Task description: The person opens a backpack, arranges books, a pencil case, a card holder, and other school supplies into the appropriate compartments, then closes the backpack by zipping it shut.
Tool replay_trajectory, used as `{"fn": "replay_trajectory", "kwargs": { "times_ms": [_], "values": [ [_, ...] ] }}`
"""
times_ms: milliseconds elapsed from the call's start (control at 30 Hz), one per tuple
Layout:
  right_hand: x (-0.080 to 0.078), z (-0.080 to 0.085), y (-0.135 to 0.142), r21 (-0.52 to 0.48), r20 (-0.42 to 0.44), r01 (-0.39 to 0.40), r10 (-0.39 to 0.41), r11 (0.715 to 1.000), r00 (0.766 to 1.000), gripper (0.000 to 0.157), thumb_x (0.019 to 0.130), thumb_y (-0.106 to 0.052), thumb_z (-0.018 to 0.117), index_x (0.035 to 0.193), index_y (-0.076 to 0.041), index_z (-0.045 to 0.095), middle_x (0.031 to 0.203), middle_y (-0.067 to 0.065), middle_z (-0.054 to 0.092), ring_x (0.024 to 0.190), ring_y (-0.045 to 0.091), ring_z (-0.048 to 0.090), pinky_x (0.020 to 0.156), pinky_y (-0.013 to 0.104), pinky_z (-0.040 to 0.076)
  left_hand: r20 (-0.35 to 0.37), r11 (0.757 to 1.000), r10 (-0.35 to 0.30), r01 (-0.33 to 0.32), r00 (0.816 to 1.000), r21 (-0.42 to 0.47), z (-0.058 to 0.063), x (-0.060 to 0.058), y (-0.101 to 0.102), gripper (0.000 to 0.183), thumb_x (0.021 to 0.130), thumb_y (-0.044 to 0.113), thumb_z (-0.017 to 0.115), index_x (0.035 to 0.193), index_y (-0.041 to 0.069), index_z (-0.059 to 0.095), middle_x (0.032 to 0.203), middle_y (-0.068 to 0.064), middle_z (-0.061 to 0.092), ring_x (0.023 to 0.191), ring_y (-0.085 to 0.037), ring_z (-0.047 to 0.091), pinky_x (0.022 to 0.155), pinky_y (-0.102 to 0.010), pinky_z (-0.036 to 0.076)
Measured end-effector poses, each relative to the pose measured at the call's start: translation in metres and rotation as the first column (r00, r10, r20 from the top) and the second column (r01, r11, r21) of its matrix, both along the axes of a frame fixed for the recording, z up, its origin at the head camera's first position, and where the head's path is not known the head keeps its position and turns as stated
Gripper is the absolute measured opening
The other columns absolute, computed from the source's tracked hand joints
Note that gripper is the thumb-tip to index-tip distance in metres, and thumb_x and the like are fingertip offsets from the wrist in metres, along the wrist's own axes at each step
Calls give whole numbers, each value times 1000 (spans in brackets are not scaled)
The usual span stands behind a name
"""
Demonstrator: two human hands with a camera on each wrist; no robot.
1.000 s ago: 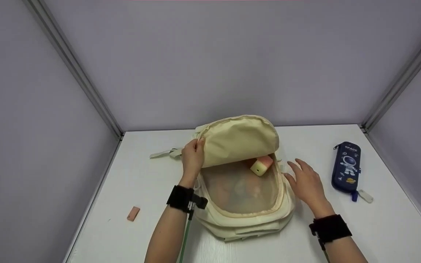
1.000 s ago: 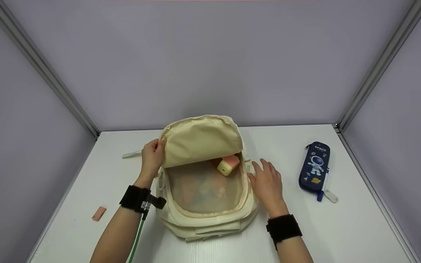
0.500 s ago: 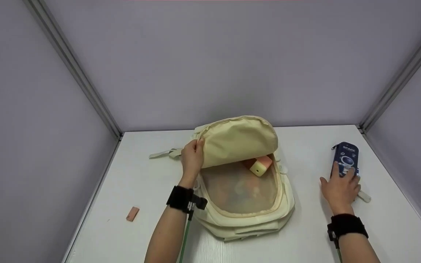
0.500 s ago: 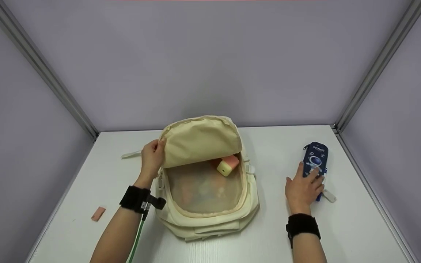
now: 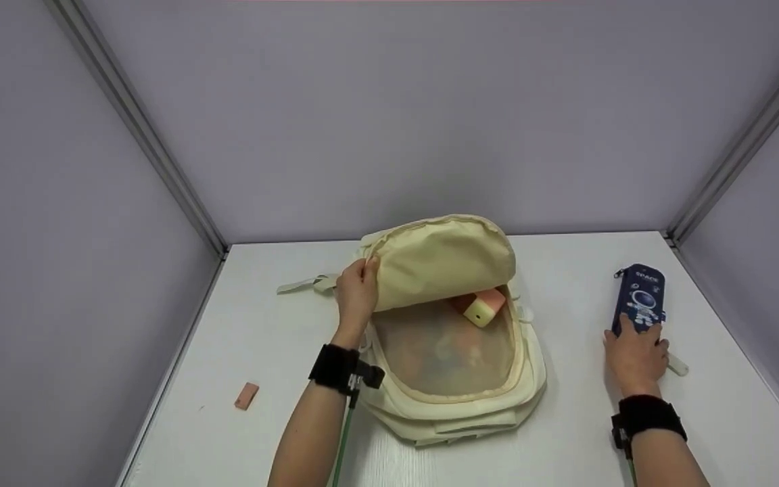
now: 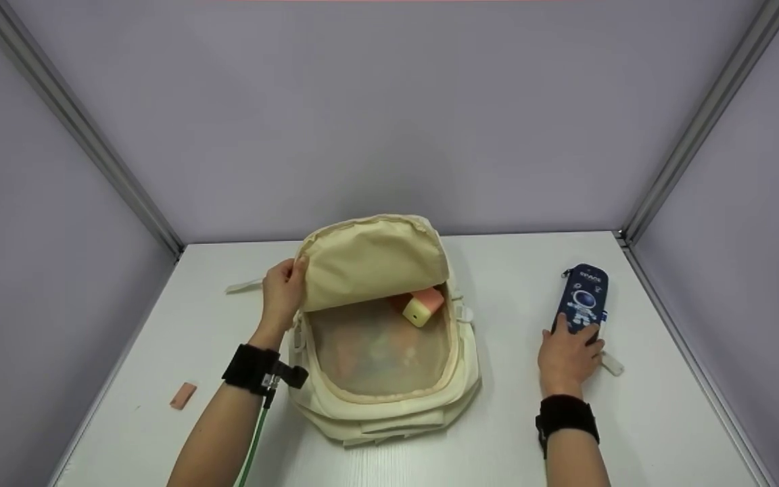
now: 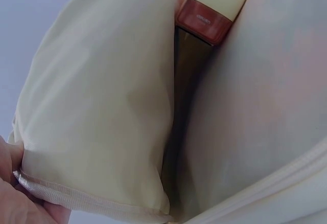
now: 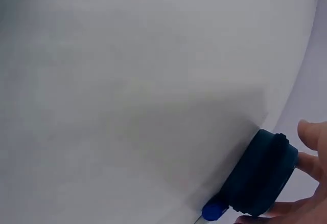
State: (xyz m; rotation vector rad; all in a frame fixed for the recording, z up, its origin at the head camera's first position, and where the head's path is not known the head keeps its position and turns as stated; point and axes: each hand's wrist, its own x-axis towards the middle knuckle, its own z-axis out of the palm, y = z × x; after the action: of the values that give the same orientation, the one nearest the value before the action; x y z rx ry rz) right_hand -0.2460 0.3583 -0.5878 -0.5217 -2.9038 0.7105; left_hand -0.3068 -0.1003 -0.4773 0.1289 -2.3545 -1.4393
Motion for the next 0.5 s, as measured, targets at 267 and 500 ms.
{"fn": "replay_trajectory", "kwargs": {
  "times_ms": [267,500],
  "values": [
    [-2,9,-6,41,-25,3,-2,999,1000,38,97,-9,54,131,6,49,114,56,34,98,72,42,71,73,40,-36,1000,-23,24,999,8,0,3,-1,39,102,25,56,66,12,44,58,4,35,52,-13,34,52,-29,29],
    [-2,15,-10,-21,53,32,-30,999,998,58,88,-9,57,139,8,35,120,56,28,104,73,37,73,74,39,-33,1000,-19,20,999,13,0,4,-1,40,102,24,56,66,12,43,58,3,34,52,-14,34,52,-30,29]
  ]
}}
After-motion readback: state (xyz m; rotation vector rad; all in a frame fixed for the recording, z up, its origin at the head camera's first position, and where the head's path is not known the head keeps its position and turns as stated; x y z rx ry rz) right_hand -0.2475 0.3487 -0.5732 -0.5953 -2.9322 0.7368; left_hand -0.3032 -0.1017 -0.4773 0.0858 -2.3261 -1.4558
